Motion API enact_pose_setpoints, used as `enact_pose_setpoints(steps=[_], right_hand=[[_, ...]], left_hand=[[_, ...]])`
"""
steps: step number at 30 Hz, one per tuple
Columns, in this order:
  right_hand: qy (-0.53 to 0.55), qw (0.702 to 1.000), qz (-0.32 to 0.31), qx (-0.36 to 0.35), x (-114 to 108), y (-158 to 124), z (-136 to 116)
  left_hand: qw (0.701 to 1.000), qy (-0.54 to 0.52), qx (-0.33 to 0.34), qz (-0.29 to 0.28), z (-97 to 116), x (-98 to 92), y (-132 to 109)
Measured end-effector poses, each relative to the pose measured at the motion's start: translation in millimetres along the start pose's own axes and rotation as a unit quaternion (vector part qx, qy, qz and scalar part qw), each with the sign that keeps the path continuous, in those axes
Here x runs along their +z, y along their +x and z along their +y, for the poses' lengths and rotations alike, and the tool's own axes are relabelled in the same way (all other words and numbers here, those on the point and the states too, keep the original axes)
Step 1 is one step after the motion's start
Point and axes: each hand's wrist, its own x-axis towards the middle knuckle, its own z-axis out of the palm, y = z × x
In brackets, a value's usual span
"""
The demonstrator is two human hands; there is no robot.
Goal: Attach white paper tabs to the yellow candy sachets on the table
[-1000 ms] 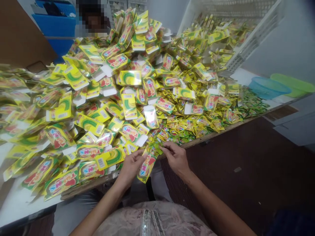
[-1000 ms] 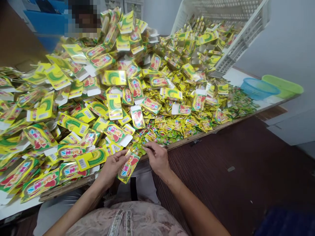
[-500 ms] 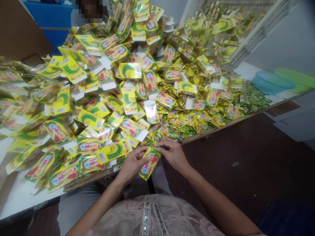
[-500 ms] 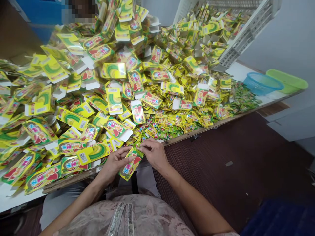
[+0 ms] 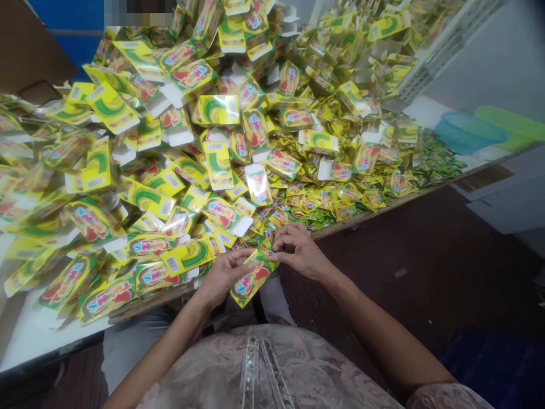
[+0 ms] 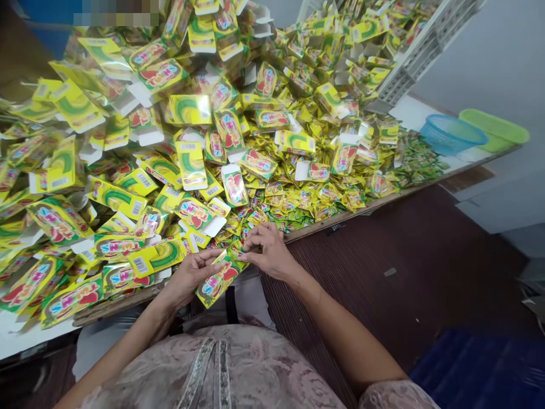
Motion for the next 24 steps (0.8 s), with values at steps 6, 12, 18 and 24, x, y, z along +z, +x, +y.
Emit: enact_pose_setpoints(steps=[6, 12, 18, 24], right_hand=[[0.009, 0.999, -0.041, 0.002, 9.6, -1.9, -3.4], [0.067, 0.992, -0.105, 0.002, 4.4, -6.1, -3.8], [0.069, 0.988, 0.140, 0.018, 9.8, -8.8, -5.1], [0.101, 0.988, 0.118, 0.016, 15.6, -7.4, -11.9]], left_hand=[[0.999, 0.024, -0.024, -0.002, -3.8, 0.8, -1.0], [0.998, 0.057, -0.001, -0.031, -1.6, 7.7, -1.3], [0.999, -0.003, 0.034, 0.037, 4.4, 11.4, -0.6], [0.999, 0.025, 0.023, 0.037, 2.1, 9.5, -2.0]])
